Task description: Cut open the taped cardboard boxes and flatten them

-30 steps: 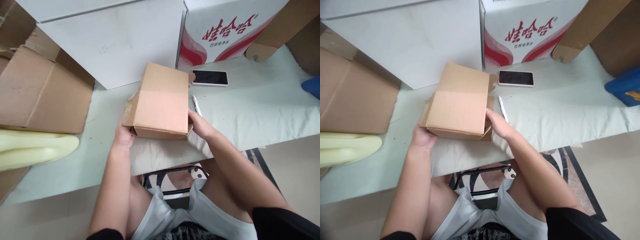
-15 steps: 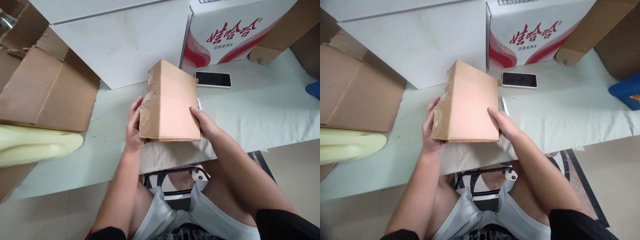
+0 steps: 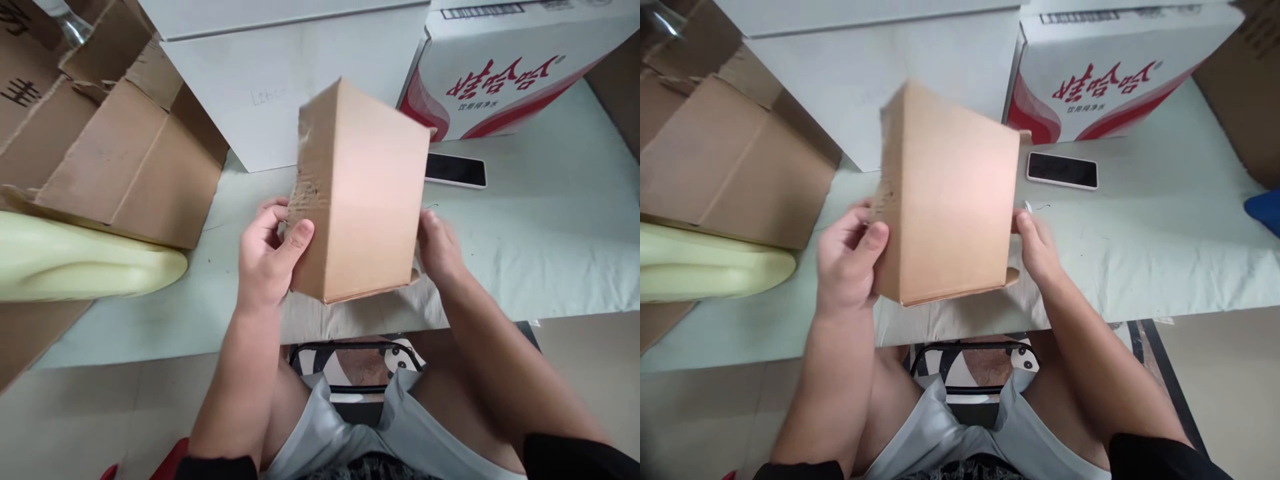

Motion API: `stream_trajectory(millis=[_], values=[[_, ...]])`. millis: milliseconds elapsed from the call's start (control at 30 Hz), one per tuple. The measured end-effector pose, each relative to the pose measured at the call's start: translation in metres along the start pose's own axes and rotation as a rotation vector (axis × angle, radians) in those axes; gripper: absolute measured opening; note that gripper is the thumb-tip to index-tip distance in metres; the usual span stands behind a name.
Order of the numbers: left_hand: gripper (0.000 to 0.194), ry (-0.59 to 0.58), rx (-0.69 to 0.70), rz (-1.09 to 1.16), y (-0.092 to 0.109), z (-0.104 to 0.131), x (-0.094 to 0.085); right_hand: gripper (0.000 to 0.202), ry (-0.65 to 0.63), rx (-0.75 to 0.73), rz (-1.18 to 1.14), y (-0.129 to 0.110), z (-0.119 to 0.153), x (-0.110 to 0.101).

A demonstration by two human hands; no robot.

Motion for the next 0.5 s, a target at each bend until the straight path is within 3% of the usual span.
stream_trajectory(millis=[100,233,367,500], values=[[0.043,0.034,0.347,-0.205,0.051,0.011,-0.007,0.037,0.202,0.064,0.441,0.009,-0.008,-0.026],[0.034,0.043,0.585,-0.471,0.078,0.024,-0.005,0.052,0.118,0.153,0.822,0.026,-0.014,-0.027],[0.024,0.012,0.671,-0.624,0.081,0.030,0.008,0.034,0.056,0.178,0.790,0.025,-0.014,-0.025],[0.018,0.002,0.701,-0.671,0.081,0.034,0.016,0.014,0.120,0.157,0.366,-0.007,-0.005,-0.031]])
Point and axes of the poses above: each hand's wrist, its own z-axis away from the middle knuckle, its own x-axis out of the palm, y = z × x, the point moved 9 cm from there along -z, towards the middle knuckle, and after that the axes turned 6 degrees about z, right-handed, at the moved point
